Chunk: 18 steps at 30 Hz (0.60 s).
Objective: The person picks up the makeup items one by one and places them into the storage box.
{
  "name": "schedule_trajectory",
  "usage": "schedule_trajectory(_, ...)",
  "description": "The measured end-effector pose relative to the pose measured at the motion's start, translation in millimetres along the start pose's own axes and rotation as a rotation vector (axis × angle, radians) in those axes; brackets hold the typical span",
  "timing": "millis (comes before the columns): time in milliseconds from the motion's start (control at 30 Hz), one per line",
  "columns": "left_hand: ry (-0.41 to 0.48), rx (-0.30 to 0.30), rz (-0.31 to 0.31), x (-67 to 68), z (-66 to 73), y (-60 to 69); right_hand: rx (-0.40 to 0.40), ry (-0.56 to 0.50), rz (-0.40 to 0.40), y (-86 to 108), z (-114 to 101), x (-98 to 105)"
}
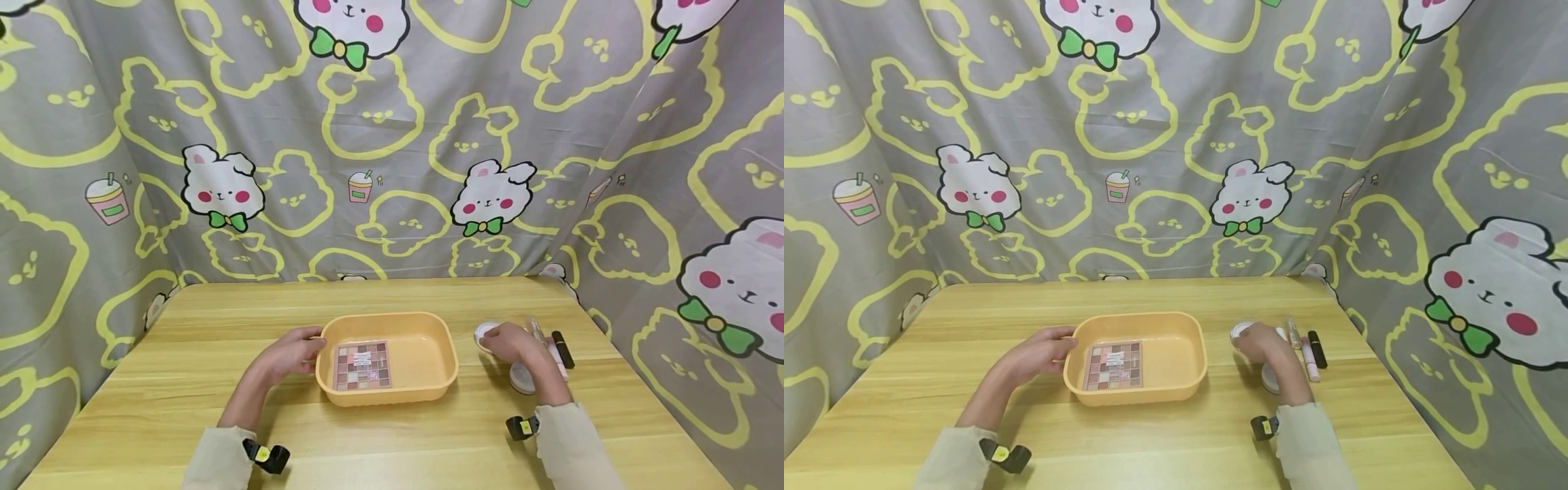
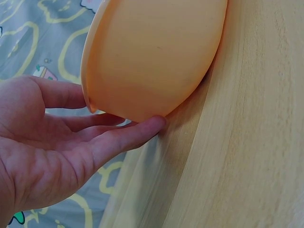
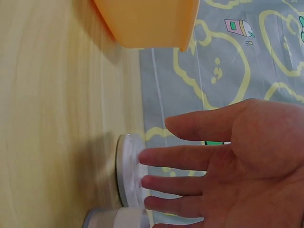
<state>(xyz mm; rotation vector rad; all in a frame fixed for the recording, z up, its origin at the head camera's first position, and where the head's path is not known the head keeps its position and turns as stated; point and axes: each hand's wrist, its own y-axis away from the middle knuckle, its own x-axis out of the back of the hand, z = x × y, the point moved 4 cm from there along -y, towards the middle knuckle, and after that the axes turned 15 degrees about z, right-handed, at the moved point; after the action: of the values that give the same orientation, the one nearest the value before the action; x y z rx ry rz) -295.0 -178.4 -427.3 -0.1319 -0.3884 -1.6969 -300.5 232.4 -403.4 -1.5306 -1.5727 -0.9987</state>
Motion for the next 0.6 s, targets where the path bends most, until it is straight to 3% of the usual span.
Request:
schedule_trajectory(400, -0.01, -0.002, 0.003, 0.1, 0.1, 0.2, 0.044, 0.028, -0.063, 9.5, -11.7, 2.4)
schedule_trajectory(600, -0.012, -0.003, 0.005, 0.0, -1.2, -0.3, 0.059, 0.007, -0.034, 8.8, -13.5, 3.0)
